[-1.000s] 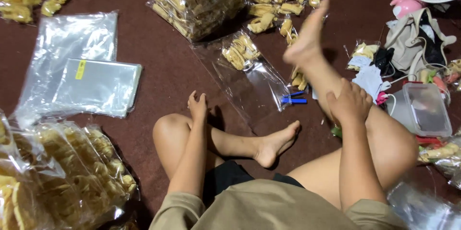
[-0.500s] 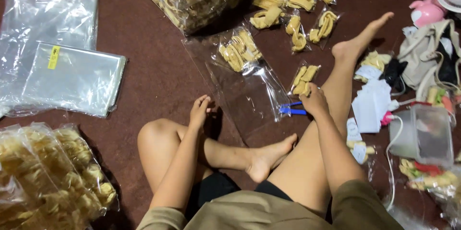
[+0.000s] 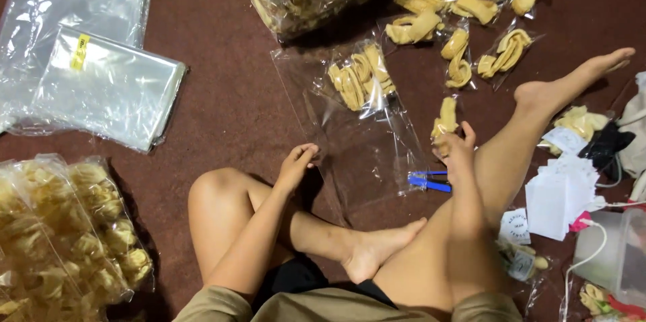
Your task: Manually placing snacks into plastic bags and sealing them with a stapler while sitting on the floor.
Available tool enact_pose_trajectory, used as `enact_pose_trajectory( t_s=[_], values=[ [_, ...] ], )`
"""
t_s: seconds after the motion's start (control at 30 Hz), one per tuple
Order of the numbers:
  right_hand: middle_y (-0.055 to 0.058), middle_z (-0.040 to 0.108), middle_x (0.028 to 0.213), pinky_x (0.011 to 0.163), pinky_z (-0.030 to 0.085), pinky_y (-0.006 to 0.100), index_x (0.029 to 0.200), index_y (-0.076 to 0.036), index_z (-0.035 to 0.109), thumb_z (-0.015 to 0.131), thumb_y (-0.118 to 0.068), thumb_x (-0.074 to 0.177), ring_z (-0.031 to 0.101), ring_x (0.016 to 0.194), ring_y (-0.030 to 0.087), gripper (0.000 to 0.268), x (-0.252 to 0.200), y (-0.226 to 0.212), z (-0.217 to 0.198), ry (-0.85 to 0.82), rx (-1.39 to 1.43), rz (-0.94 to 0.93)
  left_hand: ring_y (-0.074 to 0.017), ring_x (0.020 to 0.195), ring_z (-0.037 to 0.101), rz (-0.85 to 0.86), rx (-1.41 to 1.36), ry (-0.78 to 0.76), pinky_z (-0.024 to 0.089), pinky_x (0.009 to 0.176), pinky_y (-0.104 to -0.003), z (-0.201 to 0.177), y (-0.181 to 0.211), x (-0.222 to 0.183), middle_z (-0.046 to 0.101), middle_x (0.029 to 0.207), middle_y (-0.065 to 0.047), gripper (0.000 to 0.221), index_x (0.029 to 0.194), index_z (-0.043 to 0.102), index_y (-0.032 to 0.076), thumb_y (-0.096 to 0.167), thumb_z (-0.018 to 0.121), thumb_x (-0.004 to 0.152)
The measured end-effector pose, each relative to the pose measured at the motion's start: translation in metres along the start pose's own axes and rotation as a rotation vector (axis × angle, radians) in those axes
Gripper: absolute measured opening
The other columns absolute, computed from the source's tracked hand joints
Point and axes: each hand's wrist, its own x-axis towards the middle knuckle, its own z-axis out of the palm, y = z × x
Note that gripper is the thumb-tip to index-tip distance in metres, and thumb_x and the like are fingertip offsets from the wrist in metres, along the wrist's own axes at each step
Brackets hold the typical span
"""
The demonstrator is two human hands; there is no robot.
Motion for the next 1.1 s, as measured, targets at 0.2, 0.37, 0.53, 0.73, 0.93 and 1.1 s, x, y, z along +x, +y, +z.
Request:
enact_pose_trajectory(
  t_s=[0.2, 0.37, 0.53, 0.73, 0.93, 1.1],
  values=[
    [0.023, 0.065, 0.14, 0.104, 0.049, 0.06, 0.137, -0.004, 0.064, 0.065, -0.021, 0.081, 0.068, 0.119, 0.042, 0.058, -0.018, -0.029, -0.042, -0.386, 1.256, 0.472, -0.0355, 0.116, 0.069, -0.013, 0.293, -0.16, 0.053, 0.1, -0.047, 0.0, 0.029, -0.05, 0.074, 0.118, -0.018, 0.059, 0.12, 0.075, 0.013, 0.06, 0.076, 0.083],
    [0.023, 0.061, 0.145, 0.104, 0.049, 0.061, 0.14, -0.006, 0.064, 0.065, -0.036, 0.081, 0.067, 0.118, 0.043, 0.066, -0.024, -0.032, -0.036, -0.55, 1.314, 0.359, -0.04, 0.115, 0.067, 0.051, 0.366, -0.314, 0.051, 0.101, -0.05, 0.006, 0.021, -0.06, 0.075, 0.115, -0.02, 0.042, 0.104, 0.074, 0.0, 0.037, 0.074, 0.085],
    [0.011, 0.065, 0.136, 0.088, 0.061, 0.041, 0.141, -0.02, 0.056, 0.064, -0.03, 0.085, 0.069, 0.109, 0.028, 0.058, -0.037, -0.054, -0.03, -0.38, 0.965, 0.275, -0.0357, 0.104, 0.071, 0.031, 0.501, -0.289, 0.054, 0.093, -0.045, -0.007, -0.046, -0.024, 0.076, 0.099, -0.017, 0.033, 0.094, 0.079, 0.008, 0.039, 0.073, 0.084],
    [0.021, 0.051, 0.146, 0.112, 0.039, 0.051, 0.145, -0.021, 0.057, 0.072, -0.032, 0.097, 0.049, 0.135, 0.04, 0.051, 0.01, -0.029, -0.034, -0.074, -0.17, -0.026, -0.0371, 0.123, 0.063, -0.061, 0.441, -0.177, 0.051, 0.103, -0.05, -0.015, 0.03, -0.052, 0.068, 0.128, -0.02, 0.055, 0.13, 0.067, 0.015, 0.047, 0.073, 0.085],
    [0.013, 0.058, 0.135, 0.1, 0.049, 0.043, 0.142, -0.025, 0.059, 0.08, -0.042, 0.093, 0.059, 0.123, 0.031, 0.055, 0.161, -0.008, -0.056, 0.077, -0.489, -0.182, -0.0336, 0.113, 0.063, -0.092, -0.08, 0.042, 0.052, 0.097, -0.047, -0.01, 0.028, -0.023, 0.062, 0.132, -0.023, 0.065, 0.142, 0.057, 0.008, 0.053, 0.063, 0.095],
    [0.027, 0.036, 0.143, 0.105, 0.041, 0.058, 0.154, -0.007, 0.032, 0.062, -0.018, 0.103, 0.044, 0.129, 0.046, 0.06, 0.175, -0.143, -0.011, -0.037, -0.681, -0.05, -0.014, 0.08, 0.057, -0.208, -0.412, 0.045, 0.04, 0.078, -0.027, -0.016, 0.027, -0.015, 0.067, 0.097, -0.002, 0.058, 0.131, 0.068, 0.011, 0.05, 0.039, 0.1]
  ],
)
